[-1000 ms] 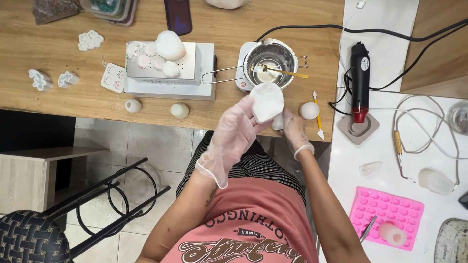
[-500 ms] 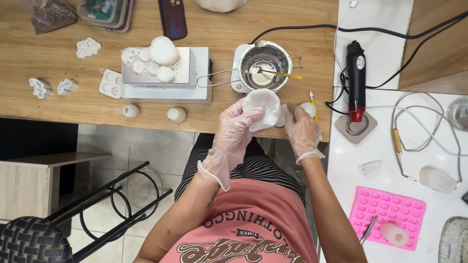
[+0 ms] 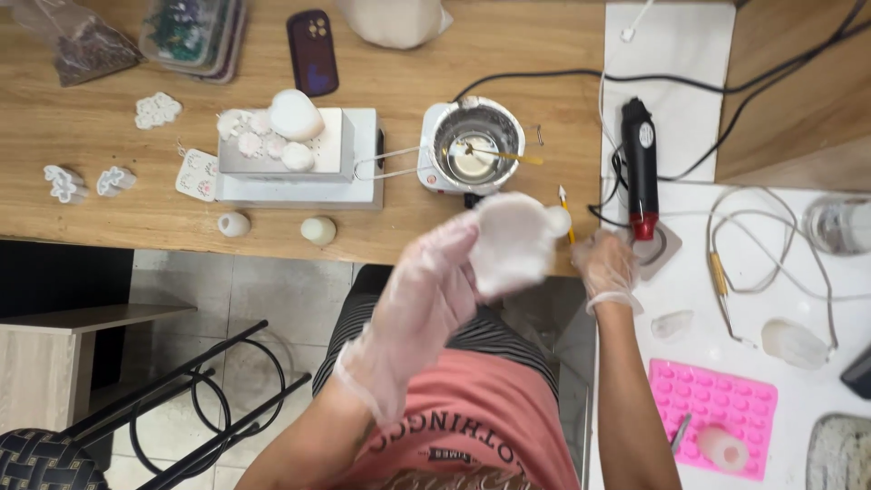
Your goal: Decorating a white wax piece with molten wax using a modeling tool and a stirrer.
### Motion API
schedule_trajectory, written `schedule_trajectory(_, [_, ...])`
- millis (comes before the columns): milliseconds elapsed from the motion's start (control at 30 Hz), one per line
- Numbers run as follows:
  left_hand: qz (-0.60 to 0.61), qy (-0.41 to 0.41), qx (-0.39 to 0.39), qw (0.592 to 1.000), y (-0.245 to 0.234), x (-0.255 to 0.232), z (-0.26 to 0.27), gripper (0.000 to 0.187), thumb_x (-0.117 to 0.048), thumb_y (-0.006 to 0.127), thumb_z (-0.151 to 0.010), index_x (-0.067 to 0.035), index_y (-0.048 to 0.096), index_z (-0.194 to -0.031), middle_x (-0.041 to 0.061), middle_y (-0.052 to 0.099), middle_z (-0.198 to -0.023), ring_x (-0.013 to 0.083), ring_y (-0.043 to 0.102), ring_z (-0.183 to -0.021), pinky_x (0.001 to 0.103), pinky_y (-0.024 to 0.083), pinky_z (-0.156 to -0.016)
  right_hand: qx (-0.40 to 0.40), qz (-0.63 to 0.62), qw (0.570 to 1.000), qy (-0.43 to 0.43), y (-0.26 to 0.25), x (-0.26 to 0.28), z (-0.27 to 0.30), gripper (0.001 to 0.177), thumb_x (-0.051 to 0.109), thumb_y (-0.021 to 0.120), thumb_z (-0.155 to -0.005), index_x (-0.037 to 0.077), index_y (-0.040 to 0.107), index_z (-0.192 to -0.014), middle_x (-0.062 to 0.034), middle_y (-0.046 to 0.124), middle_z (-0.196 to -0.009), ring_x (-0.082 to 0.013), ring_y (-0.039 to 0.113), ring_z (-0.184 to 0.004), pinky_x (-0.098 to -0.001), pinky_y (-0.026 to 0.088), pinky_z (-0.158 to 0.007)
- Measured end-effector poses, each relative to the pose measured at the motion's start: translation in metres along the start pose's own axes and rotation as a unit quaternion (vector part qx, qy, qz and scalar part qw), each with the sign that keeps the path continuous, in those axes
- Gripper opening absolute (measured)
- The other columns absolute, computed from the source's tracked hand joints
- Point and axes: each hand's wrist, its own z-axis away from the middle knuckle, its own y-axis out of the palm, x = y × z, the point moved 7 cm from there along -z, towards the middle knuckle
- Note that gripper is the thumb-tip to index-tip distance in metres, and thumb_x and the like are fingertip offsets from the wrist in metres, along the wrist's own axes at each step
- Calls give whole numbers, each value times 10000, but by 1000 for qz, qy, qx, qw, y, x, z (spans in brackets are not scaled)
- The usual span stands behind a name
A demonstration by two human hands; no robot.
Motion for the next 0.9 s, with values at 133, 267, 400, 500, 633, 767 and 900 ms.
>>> schedule_trajectory(133, [1, -60, 67, 996, 45, -7, 45, 592, -335, 460, -1080, 70, 446, -1511, 172, 600, -1411, 258, 605, -1274, 446, 473, -1135, 60, 30, 998, 11, 32, -17, -14, 289, 311, 684, -899, 50, 753, -999, -293, 692, -958, -477, 663, -901, -553, 526, -802])
schedule_trajectory(267, [49, -89, 121, 987, 66, -17, 69, 669, -397, 456, -1085, 64, 381, -1564, 167, 551, -1477, 251, 555, -1358, 437, 422, -1200, 83, 23, 996, -10, 44, -27, -19, 315, 349, 698, -911, 46, 763, -971, -258, 706, -910, -438, 678, -864, -532, 534, -764])
schedule_trajectory(400, [61, -93, 82, 990, 53, -14, 44, 665, -408, 405, -1059, 43, 383, -1546, 161, 550, -1479, 252, 551, -1370, 426, 408, -1201, 108, 21, 994, -25, 45, -20, -24, 337, 374, 707, -920, 44, 769, -953, -235, 716, -878, -411, 688, -840, -518, 539, -738])
schedule_trajectory(500, [65, -77, 9, 995, 18, -8, 9, 626, -409, 312, -1080, 47, 380, -1504, 181, 538, -1465, 270, 546, -1349, 457, 414, -1170, 130, 20, 991, -38, 15, 10, -14, 353, 390, 712, -925, 42, 774, -940, -219, 722, -857, -394, 695, -823, -508, 543, -721])
schedule_trajectory(633, [152, -11, 22, 988, -25, -5, -31, 643, -436, 226, -1138, 72, 361, -1508, 239, 510, -1473, 356, 536, -1336, 494, 436, -1160, 78, -93, 986, 118, -66, 37, 9, 184, 182, 702, -861, 9, 744, -906, -176, 716, -755, -242, 667, -643, -392, 535, -635])
schedule_trajectory(767, [173, 29, 13, 984, -50, -5, -62, 634, -426, 203, -1134, 63, 371, -1500, 254, 513, -1467, 426, 547, -1304, 515, 461, -1144, 32, -452, 890, 44, -99, 62, 25, 67, 58, 618, -923, 12, 664, -940, -109, 663, -792, -139, 598, -614, -273, 446, -521])
schedule_trajectory(900, [175, 40, -11, 984, -76, 0, -82, 607, -408, 198, -1138, 48, 388, -1491, 249, 520, -1460, 423, 566, -1287, 533, 474, -1122, 124, -615, 779, -1, -99, 98, 43, 41, 17, 600, -912, 1, 612, -948, -73, 634, -783, -135, 581, -607, -260, 459, -523])
